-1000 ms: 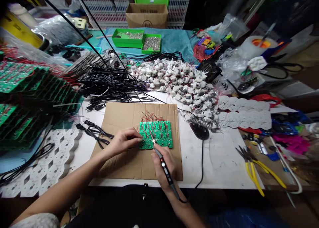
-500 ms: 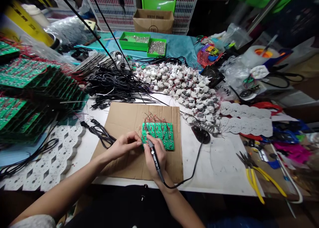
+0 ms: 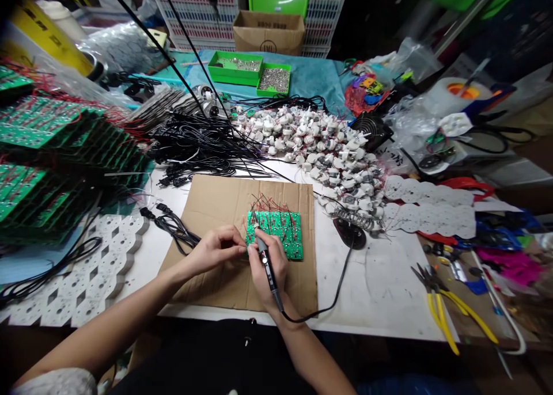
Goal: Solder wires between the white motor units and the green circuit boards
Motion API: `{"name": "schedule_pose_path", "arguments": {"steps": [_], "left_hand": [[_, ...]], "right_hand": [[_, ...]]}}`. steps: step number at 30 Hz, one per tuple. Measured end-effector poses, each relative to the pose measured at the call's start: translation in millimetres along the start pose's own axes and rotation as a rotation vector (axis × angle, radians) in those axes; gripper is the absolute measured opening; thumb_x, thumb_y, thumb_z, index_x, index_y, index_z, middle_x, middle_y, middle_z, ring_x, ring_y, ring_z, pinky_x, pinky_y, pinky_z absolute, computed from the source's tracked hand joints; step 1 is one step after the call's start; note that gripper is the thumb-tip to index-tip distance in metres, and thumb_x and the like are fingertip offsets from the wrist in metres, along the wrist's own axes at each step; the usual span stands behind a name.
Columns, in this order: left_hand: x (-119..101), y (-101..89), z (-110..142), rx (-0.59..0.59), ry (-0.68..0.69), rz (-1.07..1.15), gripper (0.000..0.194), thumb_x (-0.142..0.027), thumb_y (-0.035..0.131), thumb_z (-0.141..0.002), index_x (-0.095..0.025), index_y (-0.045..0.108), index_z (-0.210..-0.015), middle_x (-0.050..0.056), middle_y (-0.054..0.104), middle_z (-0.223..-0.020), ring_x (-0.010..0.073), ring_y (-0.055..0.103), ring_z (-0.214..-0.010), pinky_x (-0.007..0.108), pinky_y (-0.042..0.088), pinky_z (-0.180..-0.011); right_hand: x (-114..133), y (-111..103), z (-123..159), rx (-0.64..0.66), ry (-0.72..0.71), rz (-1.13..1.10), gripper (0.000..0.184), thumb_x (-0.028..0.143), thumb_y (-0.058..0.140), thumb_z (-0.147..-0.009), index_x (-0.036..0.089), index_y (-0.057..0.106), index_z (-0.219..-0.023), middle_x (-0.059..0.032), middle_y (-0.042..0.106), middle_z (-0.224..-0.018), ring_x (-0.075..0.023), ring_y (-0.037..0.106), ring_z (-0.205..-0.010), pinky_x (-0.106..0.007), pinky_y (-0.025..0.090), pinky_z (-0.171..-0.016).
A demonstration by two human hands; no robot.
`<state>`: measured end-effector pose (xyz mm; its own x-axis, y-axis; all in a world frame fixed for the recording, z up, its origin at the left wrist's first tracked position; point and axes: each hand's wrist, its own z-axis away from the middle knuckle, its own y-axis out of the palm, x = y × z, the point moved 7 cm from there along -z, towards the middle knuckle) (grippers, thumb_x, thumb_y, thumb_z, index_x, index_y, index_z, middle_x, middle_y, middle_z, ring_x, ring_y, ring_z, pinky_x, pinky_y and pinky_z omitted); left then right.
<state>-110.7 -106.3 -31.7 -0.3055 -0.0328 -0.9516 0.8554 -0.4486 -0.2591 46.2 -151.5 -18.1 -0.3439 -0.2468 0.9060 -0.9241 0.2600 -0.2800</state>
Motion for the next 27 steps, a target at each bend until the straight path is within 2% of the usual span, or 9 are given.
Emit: {"name": "schedule_pose_path", "arguments": {"steps": [7,13,17,20,24,27], "left_hand": [[-3,-3.0,1,-0.003,-0.031,0.074,0.022,-0.039,0.077,-0.080,-0.017,0.076,-0.075,0.004,0.067,-0.078,0.0166,0.063,-0.078,0.029,0.050,-0.075],[12,-11.1,3,-0.086,-0.229,0.186,0.023,-0.038,0.079,-0.072,-0.016,0.073,-0.072,0.003,0.067,-0.077,0.0135,0.059,-0.066,0.026,0.047,-0.061],[16,-19.3,-6,-0.109,-0.204,-0.012,0.023,-0.038,0.073,-0.076,-0.016,0.070,-0.072,0.002,0.064,-0.074,0.0143,0.058,-0.067,0.027,0.046,-0.064],[17,-22.0,-16,-0.099,-0.154,-0.183,0.018,-0.034,0.071,-0.078,-0.017,0.071,-0.072,0.001,0.063,-0.074,0.0148,0.058,-0.069,0.028,0.045,-0.068],[22,-19.8,-21,-0.079,-0.136,-0.239,0.016,-0.031,0.069,-0.080,-0.018,0.071,-0.071,0.001,0.065,-0.074,0.0143,0.057,-0.068,0.028,0.044,-0.069],[26,-17.5,-20,-0.073,-0.147,-0.234,0.015,-0.029,0.068,-0.079,-0.018,0.070,-0.070,0.001,0.066,-0.074,0.0138,0.056,-0.067,0.028,0.043,-0.068]], "right_hand": [[-4,2,2,0.000,0.040,-0.058,0.026,0.022,0.064,-0.093,0.023,0.068,-0.119,-0.0047,0.070,-0.099,-0.0176,0.069,-0.084,-0.034,0.061,-0.080],[-3,9,6,0.032,-0.006,-0.005,0.027,0.021,0.064,-0.096,0.025,0.066,-0.123,-0.0055,0.070,-0.105,-0.0190,0.069,-0.092,-0.035,0.060,-0.088],[-1,6,5,0.019,-0.053,0.048,0.029,0.019,0.062,-0.097,0.025,0.065,-0.125,-0.0069,0.069,-0.111,-0.0201,0.068,-0.101,-0.036,0.058,-0.091],[0,-4,6,0.006,-0.077,0.059,0.029,0.020,0.063,-0.097,0.024,0.065,-0.126,-0.0074,0.067,-0.110,-0.0191,0.068,-0.094,-0.034,0.060,-0.085],[-1,-19,18,0.036,-0.107,0.030,0.031,0.019,0.063,-0.097,0.025,0.065,-0.127,-0.0047,0.064,-0.101,-0.0159,0.067,-0.082,-0.031,0.060,-0.076],[-6,-29,34,0.051,-0.108,0.054,0.032,0.019,0.063,-0.096,0.025,0.065,-0.127,-0.0048,0.066,-0.098,-0.0179,0.068,-0.083,-0.032,0.060,-0.074]]}}
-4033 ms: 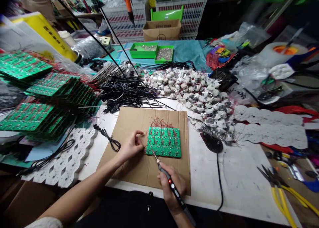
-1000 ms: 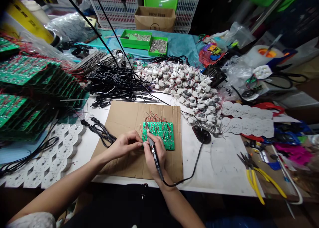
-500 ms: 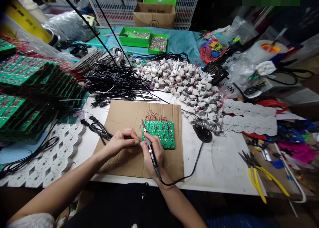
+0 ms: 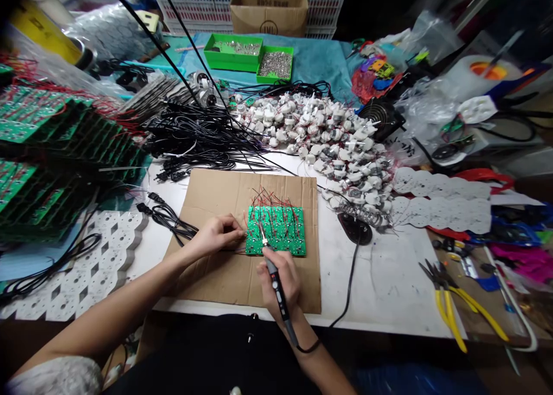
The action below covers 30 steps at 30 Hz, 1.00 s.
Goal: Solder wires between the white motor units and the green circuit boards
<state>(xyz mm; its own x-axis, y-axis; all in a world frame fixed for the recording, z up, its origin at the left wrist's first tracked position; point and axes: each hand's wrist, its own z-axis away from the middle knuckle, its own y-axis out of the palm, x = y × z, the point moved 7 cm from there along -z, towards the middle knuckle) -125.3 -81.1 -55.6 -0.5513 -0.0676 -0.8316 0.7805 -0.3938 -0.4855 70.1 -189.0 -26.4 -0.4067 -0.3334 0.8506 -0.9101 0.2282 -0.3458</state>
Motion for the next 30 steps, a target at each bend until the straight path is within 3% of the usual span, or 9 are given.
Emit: {"name": "schedule_pose_path", "arguments": {"steps": [7,30], "left_hand": [[8,4.0,0,-0.004,-0.076,-0.038,0.013,-0.026,0.067,-0.079,-0.017,0.069,-0.070,0.001,0.068,-0.071,0.0141,0.058,-0.065,0.027,0.040,-0.065],[9,7.8,3,-0.067,-0.009,-0.038,0.012,-0.020,0.064,-0.079,-0.017,0.065,-0.067,0.000,0.065,-0.071,0.0132,0.056,-0.065,0.027,0.039,-0.065]], "right_hand": [[-10,-6,23,0.011,0.067,-0.024,0.026,0.018,0.063,-0.096,0.024,0.068,-0.120,-0.0039,0.072,-0.094,-0.0174,0.072,-0.077,-0.031,0.061,-0.072],[-7,3,17,0.072,0.052,-0.031,0.023,0.014,0.062,-0.095,0.022,0.069,-0.115,-0.0033,0.075,-0.094,-0.0146,0.074,-0.070,-0.025,0.061,-0.065]]}}
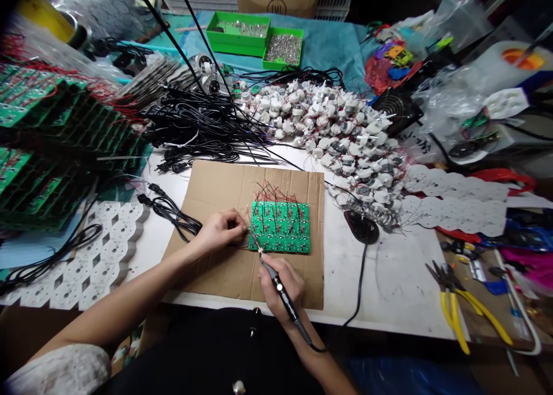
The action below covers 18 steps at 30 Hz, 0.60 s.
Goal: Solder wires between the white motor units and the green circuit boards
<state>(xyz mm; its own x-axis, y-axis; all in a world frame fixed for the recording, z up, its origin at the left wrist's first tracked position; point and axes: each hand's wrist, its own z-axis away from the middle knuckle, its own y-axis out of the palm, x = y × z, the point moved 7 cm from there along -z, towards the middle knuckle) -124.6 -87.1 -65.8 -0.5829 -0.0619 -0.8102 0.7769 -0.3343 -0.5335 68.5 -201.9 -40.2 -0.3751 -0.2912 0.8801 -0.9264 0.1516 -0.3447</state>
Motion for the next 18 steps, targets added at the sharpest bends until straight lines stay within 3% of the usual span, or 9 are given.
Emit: {"name": "schedule_pose_path", "arguments": {"steps": [7,18], "left_hand": [[-1.6,0.0,1.3,-0.021,0.019,0.031,0.012,-0.015,0.063,-0.077,-0.018,0.062,-0.065,0.000,0.064,-0.070,0.0132,0.056,-0.066,0.027,0.040,-0.066],[-3.3,-1.5,2.0,-0.038,0.016,0.050,0.012,-0.014,0.064,-0.076,-0.018,0.062,-0.065,-0.001,0.063,-0.071,0.0130,0.056,-0.066,0.028,0.042,-0.068]], "right_hand": [[7.7,3.1,-1.0,0.020,-0.121,0.038,0.030,0.007,0.064,-0.091,0.019,0.069,-0.118,-0.0049,0.074,-0.090,-0.0162,0.074,-0.075,-0.027,0.061,-0.070],[0.4,-3.0,1.9,-0.030,-0.032,0.031,0.027,0.012,0.064,-0.094,0.022,0.070,-0.118,-0.0033,0.075,-0.095,-0.0154,0.075,-0.074,-0.028,0.063,-0.072]]}}
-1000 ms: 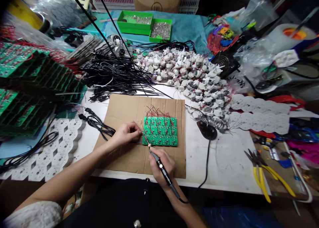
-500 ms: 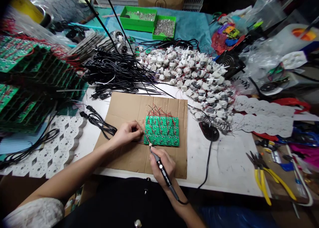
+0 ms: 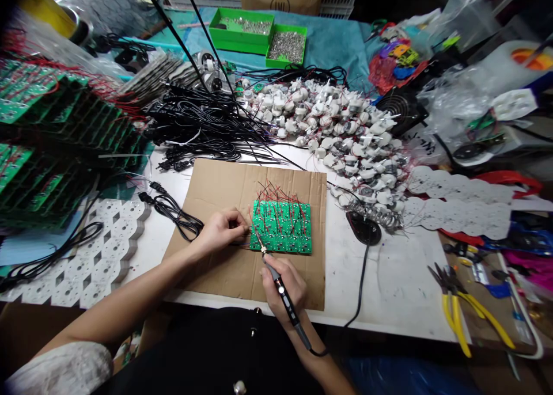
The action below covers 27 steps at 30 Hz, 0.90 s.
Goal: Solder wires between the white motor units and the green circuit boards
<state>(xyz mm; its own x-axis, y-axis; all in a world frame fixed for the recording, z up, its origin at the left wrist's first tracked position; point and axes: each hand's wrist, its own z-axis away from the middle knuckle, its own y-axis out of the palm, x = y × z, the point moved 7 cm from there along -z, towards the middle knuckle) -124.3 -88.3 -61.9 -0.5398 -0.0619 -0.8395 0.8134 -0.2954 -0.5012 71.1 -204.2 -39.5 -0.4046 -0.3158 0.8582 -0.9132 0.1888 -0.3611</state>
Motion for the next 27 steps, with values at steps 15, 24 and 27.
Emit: {"name": "schedule_pose_path", "arguments": {"steps": [15,24,27], "left_hand": [[0,0.1,1,-0.025,-0.002,-0.008,0.012,-0.015,0.063,-0.076,-0.019,0.060,-0.065,0.000,0.063,-0.073,0.0137,0.056,-0.069,0.028,0.043,-0.070],[-2,-0.3,2,-0.026,-0.029,-0.003,0.011,-0.013,0.062,-0.074,-0.018,0.061,-0.065,0.000,0.063,-0.073,0.0134,0.057,-0.069,0.028,0.043,-0.070],[-1,0.3,2,-0.027,-0.038,0.004,0.010,-0.013,0.062,-0.074,-0.018,0.062,-0.066,0.000,0.063,-0.073,0.0135,0.057,-0.069,0.028,0.044,-0.070]], "right_hand": [[-2,6,0,0.031,0.013,0.012,0.030,0.012,0.065,-0.094,0.022,0.069,-0.122,-0.0050,0.077,-0.099,-0.0171,0.077,-0.077,-0.031,0.066,-0.077],[11,7,-7,0.058,-0.082,0.053,0.031,0.008,0.064,-0.093,0.021,0.068,-0.121,-0.0051,0.074,-0.095,-0.0170,0.074,-0.082,-0.029,0.063,-0.078],[16,10,-8,0.084,-0.124,0.091,0.032,0.007,0.064,-0.092,0.020,0.068,-0.122,-0.0058,0.072,-0.093,-0.0166,0.073,-0.080,-0.027,0.063,-0.076]]}}
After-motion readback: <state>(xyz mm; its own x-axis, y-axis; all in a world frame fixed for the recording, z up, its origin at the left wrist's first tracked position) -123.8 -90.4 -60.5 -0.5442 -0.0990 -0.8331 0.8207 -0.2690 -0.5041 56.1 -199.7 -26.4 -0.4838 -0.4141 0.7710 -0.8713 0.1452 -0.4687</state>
